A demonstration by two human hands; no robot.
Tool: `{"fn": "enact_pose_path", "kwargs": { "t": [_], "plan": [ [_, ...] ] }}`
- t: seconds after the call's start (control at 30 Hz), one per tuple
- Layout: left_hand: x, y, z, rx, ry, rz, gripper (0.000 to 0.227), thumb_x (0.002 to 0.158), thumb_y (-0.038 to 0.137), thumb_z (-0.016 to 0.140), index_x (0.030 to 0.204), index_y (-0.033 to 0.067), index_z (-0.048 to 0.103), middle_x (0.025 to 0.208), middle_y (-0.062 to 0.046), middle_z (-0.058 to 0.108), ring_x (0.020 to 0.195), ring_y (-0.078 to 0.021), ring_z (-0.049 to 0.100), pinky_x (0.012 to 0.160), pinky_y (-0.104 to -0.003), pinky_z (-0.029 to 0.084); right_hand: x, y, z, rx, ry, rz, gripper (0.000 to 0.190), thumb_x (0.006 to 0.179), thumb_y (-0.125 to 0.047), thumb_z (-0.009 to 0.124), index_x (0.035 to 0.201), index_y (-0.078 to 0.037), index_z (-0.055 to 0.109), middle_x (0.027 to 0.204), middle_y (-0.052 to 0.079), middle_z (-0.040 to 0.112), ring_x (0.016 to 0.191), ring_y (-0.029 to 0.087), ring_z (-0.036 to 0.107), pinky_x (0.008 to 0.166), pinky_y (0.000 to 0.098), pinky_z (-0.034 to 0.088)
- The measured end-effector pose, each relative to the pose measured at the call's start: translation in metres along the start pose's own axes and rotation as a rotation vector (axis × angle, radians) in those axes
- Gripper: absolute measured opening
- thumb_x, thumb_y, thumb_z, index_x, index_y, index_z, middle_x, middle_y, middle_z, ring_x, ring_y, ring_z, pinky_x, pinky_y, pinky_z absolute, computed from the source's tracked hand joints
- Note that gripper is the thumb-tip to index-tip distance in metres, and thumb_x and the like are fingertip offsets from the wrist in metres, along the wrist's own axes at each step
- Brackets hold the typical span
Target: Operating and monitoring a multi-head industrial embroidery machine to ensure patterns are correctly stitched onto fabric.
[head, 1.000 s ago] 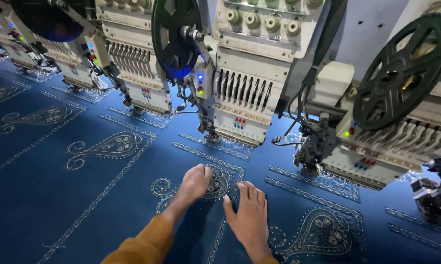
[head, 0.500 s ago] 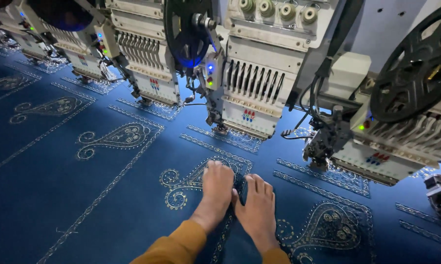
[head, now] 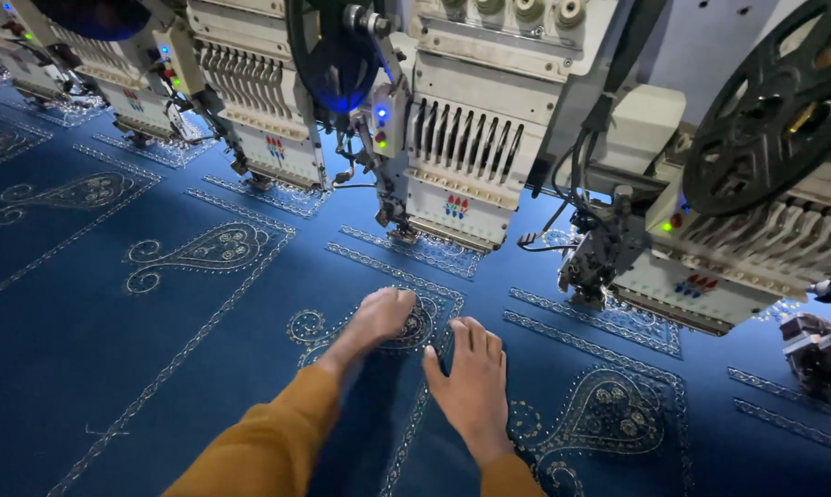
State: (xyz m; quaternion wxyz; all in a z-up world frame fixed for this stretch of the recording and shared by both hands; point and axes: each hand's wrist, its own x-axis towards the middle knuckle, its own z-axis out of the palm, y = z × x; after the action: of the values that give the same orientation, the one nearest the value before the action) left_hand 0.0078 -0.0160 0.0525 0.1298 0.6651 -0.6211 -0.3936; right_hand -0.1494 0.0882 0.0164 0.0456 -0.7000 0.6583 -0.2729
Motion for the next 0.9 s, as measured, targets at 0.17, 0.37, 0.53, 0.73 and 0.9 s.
{"fn": "enact_pose_path", "kwargs": {
  "t": [0.17, 0.37, 0.53, 0.73, 0.9],
  "plan": [
    [-0.013, -0.020, 0.001, 0.089, 0.198, 0.142, 0.040, 0.108, 0.034, 0.043, 0.088, 0.0022, 0.058, 0.097, -0.018, 0.064, 0.094, -0.0343, 0.056, 0.080, -0.051, 0.045, 0.000, -0.001, -0.002, -0.015, -0.002, 0.004, 0.054, 0.094, -0.046, 0.063, 0.137, -0.014, 0.057, 0.140, 0.007, 0.057, 0.129, 0.033, 0.049, 0.106, 0.0525, 0.042],
    [-0.032, -0.018, 0.013, 0.140, 0.304, 0.221, 0.027, 0.092, 0.011, 0.042, 0.072, 0.0069, 0.059, 0.088, -0.011, 0.061, 0.092, -0.0295, 0.051, 0.078, -0.048, 0.042, 0.000, 0.000, 0.000, -0.028, -0.007, 0.009, 0.056, 0.094, -0.047, 0.063, 0.138, -0.013, 0.056, 0.141, 0.008, 0.057, 0.129, 0.033, 0.049, 0.106, 0.0524, 0.042],
    [-0.001, -0.017, 0.047, 0.615, 0.394, 0.249, 0.014, 0.097, 0.010, 0.069, 0.087, 0.0061, 0.077, 0.093, -0.016, 0.074, 0.090, -0.0296, 0.067, 0.097, -0.042, 0.054, -0.002, -0.002, -0.004, -0.014, -0.045, 0.029, 0.057, 0.095, -0.047, 0.061, 0.140, -0.013, 0.055, 0.143, 0.008, 0.055, 0.132, 0.034, 0.047, 0.109, 0.0540, 0.040],
    [0.006, -0.005, 0.055, 0.836, 0.453, 0.195, 0.015, 0.097, 0.013, 0.059, 0.098, 0.0152, 0.074, 0.103, -0.008, 0.067, 0.102, -0.0279, 0.059, 0.095, -0.039, 0.050, 0.001, 0.000, 0.001, -0.044, -0.039, 0.043, 0.056, 0.095, -0.046, 0.063, 0.140, -0.015, 0.056, 0.144, 0.006, 0.055, 0.133, 0.032, 0.047, 0.110, 0.0497, 0.039],
    [0.007, 0.014, 0.006, 0.171, 0.087, -0.195, 0.056, 0.095, 0.032, 0.037, 0.137, 0.0011, 0.056, 0.146, -0.020, 0.055, 0.136, -0.0383, 0.046, 0.112, -0.048, 0.039, 0.000, 0.002, 0.001, -0.005, 0.008, -0.002, 0.055, 0.095, -0.048, 0.059, 0.137, -0.012, 0.056, 0.140, 0.009, 0.057, 0.128, 0.034, 0.048, 0.105, 0.0529, 0.041]
  ]
}}
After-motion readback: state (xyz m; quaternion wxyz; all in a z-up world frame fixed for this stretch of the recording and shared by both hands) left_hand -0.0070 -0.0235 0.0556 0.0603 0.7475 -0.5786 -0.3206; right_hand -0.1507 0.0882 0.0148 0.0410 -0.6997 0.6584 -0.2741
